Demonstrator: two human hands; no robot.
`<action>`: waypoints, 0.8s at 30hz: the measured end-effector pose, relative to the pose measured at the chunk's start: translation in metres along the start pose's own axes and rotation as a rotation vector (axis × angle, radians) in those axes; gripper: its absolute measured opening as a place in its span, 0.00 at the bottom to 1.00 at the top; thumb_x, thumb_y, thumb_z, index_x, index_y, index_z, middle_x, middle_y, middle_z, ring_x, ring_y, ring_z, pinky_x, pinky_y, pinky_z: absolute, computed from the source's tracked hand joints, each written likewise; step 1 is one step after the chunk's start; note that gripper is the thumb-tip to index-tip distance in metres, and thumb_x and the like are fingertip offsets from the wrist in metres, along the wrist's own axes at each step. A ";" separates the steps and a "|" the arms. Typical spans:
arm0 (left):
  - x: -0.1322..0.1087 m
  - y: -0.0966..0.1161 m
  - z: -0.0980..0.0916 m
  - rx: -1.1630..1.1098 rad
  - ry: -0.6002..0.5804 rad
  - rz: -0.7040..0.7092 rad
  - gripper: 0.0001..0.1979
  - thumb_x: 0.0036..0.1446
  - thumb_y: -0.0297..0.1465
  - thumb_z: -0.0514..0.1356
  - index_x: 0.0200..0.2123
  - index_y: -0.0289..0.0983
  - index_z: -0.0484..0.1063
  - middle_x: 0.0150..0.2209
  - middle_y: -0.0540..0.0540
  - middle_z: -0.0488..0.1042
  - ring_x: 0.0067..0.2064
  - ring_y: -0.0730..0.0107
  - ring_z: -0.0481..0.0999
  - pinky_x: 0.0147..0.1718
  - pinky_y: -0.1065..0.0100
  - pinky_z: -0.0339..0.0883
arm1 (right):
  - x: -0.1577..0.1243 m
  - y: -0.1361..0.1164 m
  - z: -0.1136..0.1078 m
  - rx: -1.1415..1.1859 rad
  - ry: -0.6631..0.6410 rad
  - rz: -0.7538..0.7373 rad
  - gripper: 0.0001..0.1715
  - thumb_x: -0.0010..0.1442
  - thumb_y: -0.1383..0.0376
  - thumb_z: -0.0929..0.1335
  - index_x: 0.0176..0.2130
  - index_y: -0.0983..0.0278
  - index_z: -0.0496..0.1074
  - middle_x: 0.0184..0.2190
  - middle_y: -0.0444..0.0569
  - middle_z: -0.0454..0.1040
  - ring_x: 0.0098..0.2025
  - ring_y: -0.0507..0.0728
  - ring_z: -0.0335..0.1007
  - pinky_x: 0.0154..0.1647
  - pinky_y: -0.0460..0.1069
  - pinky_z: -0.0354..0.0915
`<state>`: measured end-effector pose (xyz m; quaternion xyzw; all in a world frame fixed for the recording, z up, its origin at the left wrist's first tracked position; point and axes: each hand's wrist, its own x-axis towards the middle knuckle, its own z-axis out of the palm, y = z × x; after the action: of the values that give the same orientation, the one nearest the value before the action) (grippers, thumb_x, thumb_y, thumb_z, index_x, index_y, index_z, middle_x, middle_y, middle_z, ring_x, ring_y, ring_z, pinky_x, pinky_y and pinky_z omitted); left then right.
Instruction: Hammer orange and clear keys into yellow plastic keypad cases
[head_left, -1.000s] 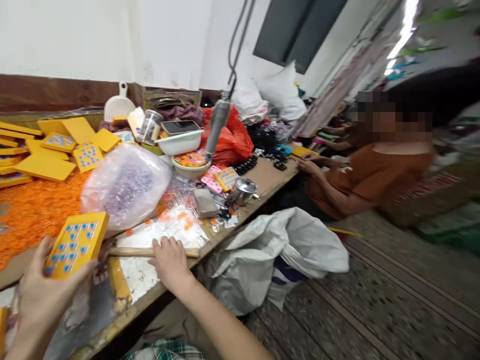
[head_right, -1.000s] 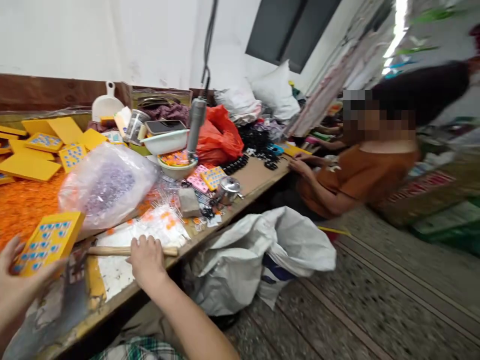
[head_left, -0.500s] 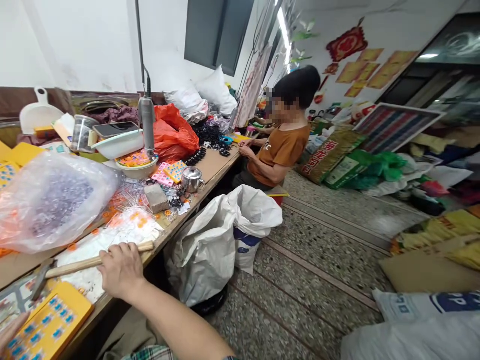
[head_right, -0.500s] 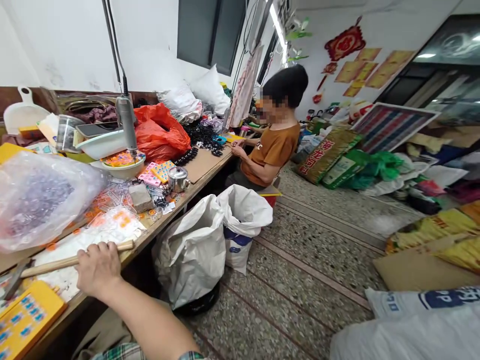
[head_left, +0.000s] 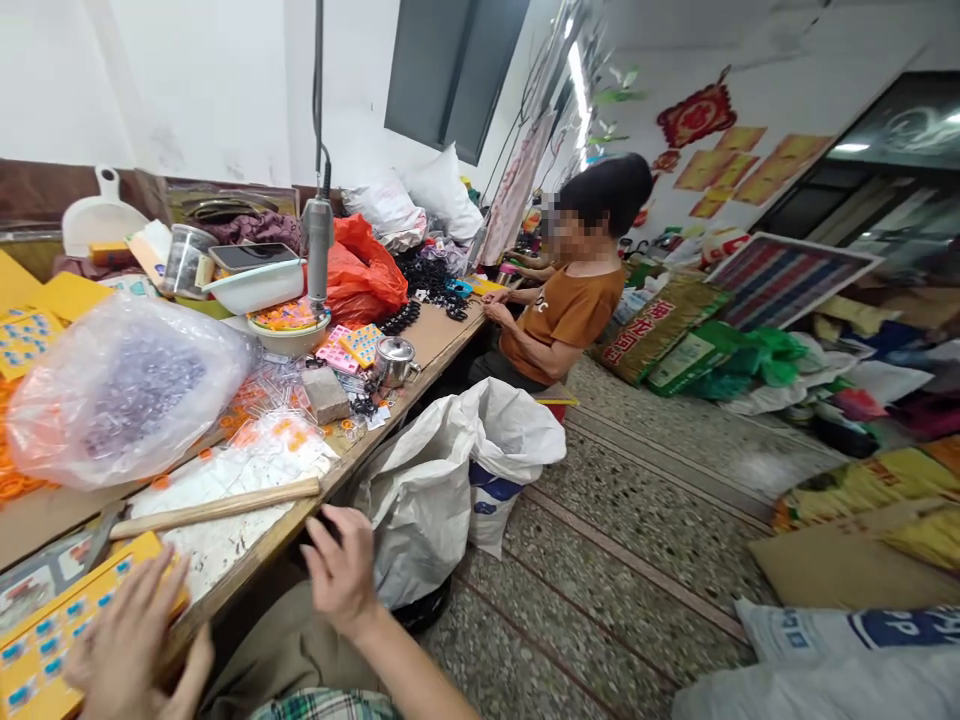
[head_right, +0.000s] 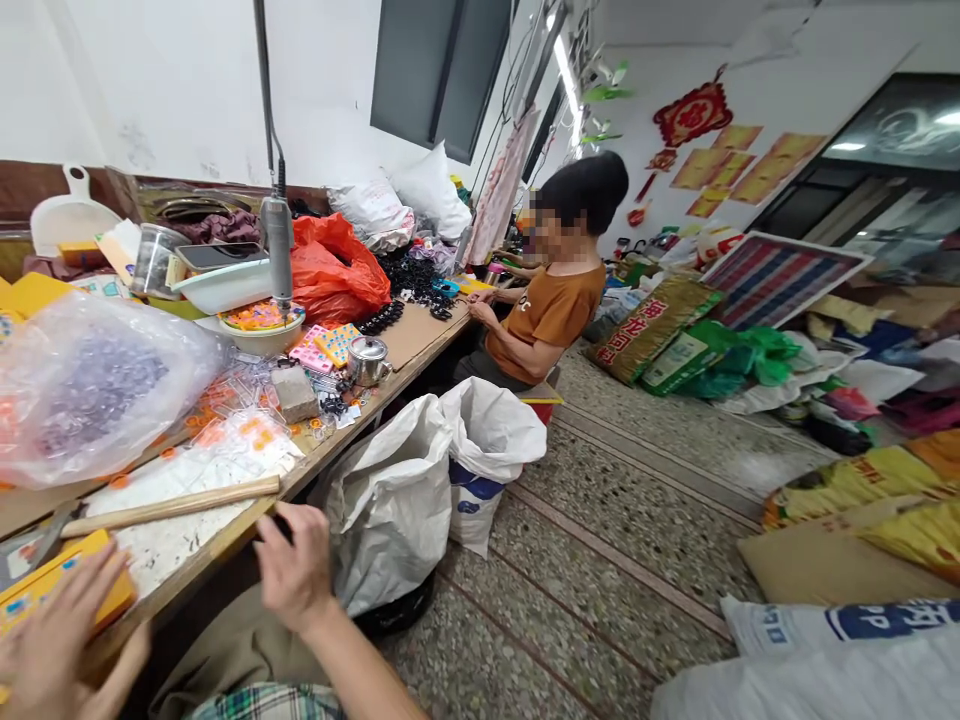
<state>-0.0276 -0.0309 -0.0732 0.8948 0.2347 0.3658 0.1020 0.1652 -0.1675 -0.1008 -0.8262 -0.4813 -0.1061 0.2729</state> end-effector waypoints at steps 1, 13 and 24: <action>0.004 0.008 0.009 0.017 0.000 0.018 0.41 0.52 0.31 0.58 0.66 0.50 0.44 0.65 0.43 0.56 0.61 0.43 0.62 0.56 0.45 0.57 | -0.019 0.022 -0.009 -0.038 0.005 0.074 0.22 0.61 0.65 0.61 0.54 0.56 0.67 0.53 0.52 0.66 0.56 0.63 0.61 0.56 0.63 0.57; 0.003 0.019 0.050 0.063 -0.003 0.065 0.39 0.54 0.27 0.59 0.65 0.53 0.47 0.62 0.43 0.62 0.59 0.46 0.64 0.52 0.48 0.54 | -0.153 0.177 -0.227 -0.653 0.158 1.182 0.21 0.63 0.60 0.66 0.54 0.64 0.64 0.53 0.53 0.66 0.50 0.59 0.68 0.48 0.59 0.67; 0.014 0.025 0.055 0.253 0.166 0.264 0.27 0.52 0.29 0.59 0.58 0.46 0.65 0.50 0.44 0.76 0.46 0.58 0.77 0.59 0.57 0.39 | 0.071 0.167 -0.023 -0.513 -0.564 0.389 0.20 0.63 0.59 0.66 0.53 0.64 0.66 0.52 0.52 0.68 0.49 0.59 0.69 0.48 0.59 0.68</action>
<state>0.0287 -0.0467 -0.0951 0.8902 0.1673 0.4162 -0.0799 0.3463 -0.1928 -0.1092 -0.9394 -0.3303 0.0609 -0.0687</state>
